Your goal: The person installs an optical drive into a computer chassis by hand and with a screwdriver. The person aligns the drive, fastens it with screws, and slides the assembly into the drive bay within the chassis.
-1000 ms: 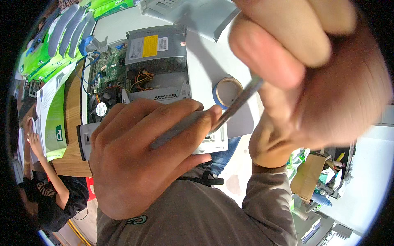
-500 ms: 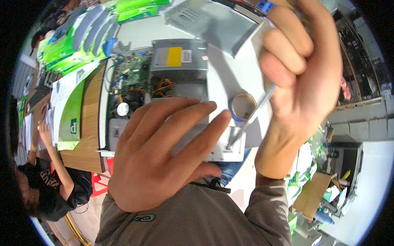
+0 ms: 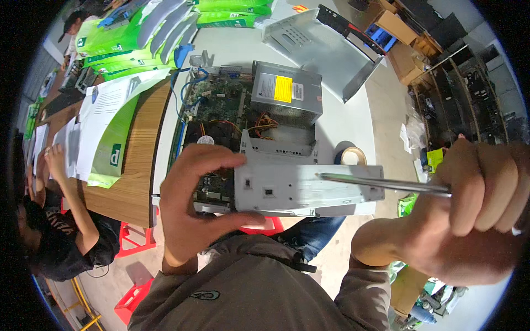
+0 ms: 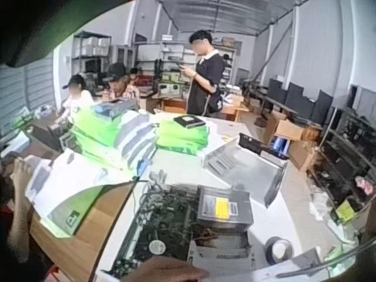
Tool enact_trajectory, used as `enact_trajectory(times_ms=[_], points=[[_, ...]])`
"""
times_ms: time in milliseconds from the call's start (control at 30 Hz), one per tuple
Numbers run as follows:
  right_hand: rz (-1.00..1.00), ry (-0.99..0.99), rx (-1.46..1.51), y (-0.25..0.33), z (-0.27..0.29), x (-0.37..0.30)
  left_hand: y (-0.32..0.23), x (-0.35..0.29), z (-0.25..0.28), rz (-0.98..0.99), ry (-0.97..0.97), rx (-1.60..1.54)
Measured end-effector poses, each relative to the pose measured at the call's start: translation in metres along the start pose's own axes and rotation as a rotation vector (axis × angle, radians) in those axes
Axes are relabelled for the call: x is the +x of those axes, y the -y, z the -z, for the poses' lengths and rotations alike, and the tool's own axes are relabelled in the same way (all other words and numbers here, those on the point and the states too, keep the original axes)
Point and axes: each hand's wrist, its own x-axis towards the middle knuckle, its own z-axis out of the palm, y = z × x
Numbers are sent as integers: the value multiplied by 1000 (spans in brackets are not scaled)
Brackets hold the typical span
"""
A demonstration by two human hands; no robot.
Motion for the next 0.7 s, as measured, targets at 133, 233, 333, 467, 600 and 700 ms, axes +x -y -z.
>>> enact_trajectory(times_ms=[133,233,333,467,600,700], points=[[38,16,-122,-29,-22,-3,2,-8,-12,-45,-97,-55],[32,41,-185,-42,-34,0,10,-13,-18,-82,-135,-107],[23,64,-228,-46,-41,3,17,-14,-19,-136,-155,-117],[13,95,-271,-47,-46,6,20,-11,-20,-156,-170,-135],[3,116,-303,-50,-51,8,23,-10,-19,-169,-157,-138],[2,131,-313,-52,-55,8,23,-11,-19,-162,-156,-147]])
